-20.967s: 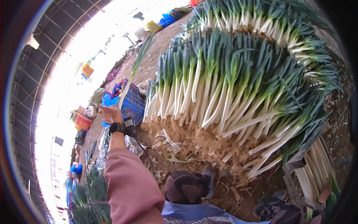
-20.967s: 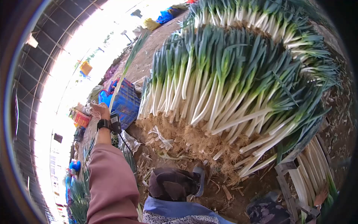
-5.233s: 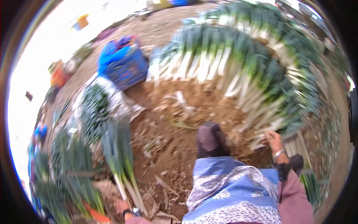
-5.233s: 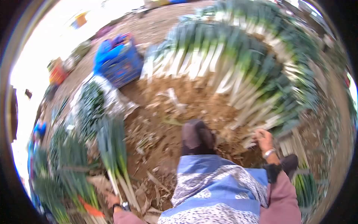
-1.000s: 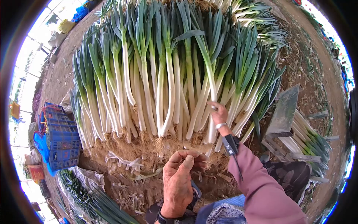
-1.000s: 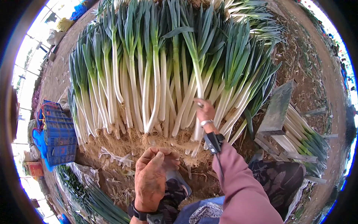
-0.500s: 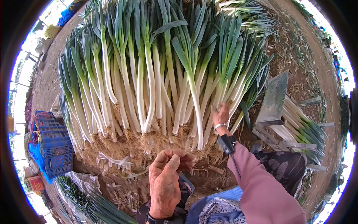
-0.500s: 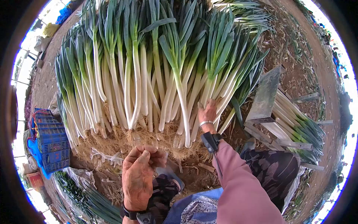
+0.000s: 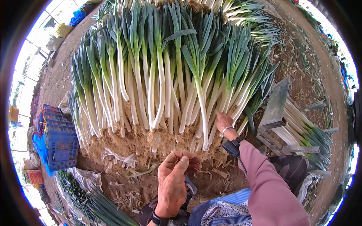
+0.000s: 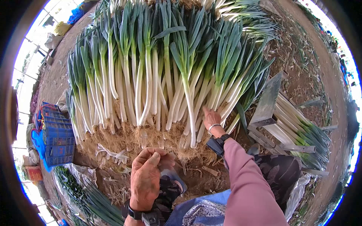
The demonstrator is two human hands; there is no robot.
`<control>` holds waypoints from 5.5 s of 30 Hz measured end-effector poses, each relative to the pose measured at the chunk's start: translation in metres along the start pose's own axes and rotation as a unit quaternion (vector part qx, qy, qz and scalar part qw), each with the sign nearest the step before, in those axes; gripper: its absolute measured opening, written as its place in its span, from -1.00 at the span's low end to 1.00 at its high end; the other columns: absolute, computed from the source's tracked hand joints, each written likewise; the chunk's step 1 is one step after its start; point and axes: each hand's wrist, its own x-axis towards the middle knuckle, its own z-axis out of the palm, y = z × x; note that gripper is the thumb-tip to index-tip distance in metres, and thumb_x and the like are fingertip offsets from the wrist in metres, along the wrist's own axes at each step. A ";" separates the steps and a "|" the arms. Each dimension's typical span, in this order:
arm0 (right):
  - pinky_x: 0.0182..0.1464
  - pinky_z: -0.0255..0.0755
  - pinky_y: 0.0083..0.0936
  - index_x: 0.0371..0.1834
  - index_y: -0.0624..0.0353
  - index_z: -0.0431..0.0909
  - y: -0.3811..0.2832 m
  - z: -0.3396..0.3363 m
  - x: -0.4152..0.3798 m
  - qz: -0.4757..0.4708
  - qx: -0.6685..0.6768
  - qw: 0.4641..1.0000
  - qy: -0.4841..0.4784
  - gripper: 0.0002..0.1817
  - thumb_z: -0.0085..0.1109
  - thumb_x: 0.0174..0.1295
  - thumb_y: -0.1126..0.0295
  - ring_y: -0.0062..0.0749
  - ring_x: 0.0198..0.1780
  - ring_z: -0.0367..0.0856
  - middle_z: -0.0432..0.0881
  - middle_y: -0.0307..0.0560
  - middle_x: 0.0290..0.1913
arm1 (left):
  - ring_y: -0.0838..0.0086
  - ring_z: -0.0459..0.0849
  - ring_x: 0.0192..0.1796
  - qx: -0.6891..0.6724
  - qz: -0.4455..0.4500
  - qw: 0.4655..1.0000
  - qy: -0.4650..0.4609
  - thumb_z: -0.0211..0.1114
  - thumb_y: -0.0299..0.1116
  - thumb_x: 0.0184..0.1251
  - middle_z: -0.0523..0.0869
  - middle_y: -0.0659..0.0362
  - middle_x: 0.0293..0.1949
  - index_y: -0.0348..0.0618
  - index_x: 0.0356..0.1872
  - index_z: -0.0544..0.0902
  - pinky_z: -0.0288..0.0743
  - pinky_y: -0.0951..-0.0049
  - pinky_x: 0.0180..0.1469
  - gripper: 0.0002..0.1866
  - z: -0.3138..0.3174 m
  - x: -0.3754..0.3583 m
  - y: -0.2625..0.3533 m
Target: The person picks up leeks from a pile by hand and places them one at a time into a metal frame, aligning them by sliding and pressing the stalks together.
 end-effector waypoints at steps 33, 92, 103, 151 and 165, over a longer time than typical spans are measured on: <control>-0.33 0.50 -0.58 0.05 0.23 0.47 -0.122 -0.158 -0.163 -0.082 0.623 0.742 -0.232 -0.67 0.14 0.34 0.27 -0.50 -0.42 0.62 0.68 -0.09 -0.32 | 0.00 0.68 -0.29 0.556 0.345 0.743 0.140 0.24 -0.45 0.03 0.66 -0.11 -0.44 -0.20 -0.17 0.56 0.52 0.02 -0.24 -0.72 -0.063 -0.048 -0.025; -0.15 0.55 -0.35 -0.02 0.17 0.48 -0.035 0.011 -0.032 0.082 0.303 0.948 -0.061 -0.57 0.35 0.07 0.28 -0.21 -0.15 0.68 0.67 0.06 -0.19 | 0.03 0.47 0.13 0.666 0.178 0.686 0.234 0.26 -0.30 0.14 0.53 -0.07 0.00 -0.18 0.03 0.53 0.36 0.07 0.14 -0.59 -0.084 0.195 -0.015; -0.68 0.43 -0.65 -0.06 0.33 0.45 -0.046 -0.029 -0.037 0.283 0.634 0.717 -0.056 -0.68 0.21 0.16 0.43 -0.55 -0.63 0.49 0.54 -0.16 -0.46 | 0.07 0.48 0.11 0.689 0.368 0.597 0.185 0.23 -0.51 0.12 0.51 -0.09 0.00 -0.24 0.11 0.47 0.38 0.10 0.11 -0.55 -0.051 0.211 -0.079; 0.08 0.46 -0.17 0.27 0.20 0.26 -0.105 -0.148 -0.211 0.189 0.858 0.422 -0.224 -0.16 0.37 0.06 -0.10 -0.18 0.02 0.51 0.52 0.09 0.04 | 0.21 0.59 0.02 0.544 0.054 0.825 -0.143 0.45 -0.43 -0.14 0.49 -0.12 0.12 -0.36 0.41 0.02 0.52 0.30 0.09 0.04 -0.002 -0.180 -0.059; -0.02 0.58 -0.07 0.22 0.15 0.32 -0.062 -0.303 -0.204 -0.157 0.960 0.211 -0.092 -0.19 0.14 0.12 -0.29 0.01 -0.09 0.65 0.58 0.16 -0.03 | -0.09 0.53 0.14 0.722 0.246 0.644 -0.060 0.28 -0.56 -0.08 0.45 -0.28 0.18 -0.12 0.48 -0.02 0.46 0.15 0.13 0.00 -0.002 -0.306 -0.075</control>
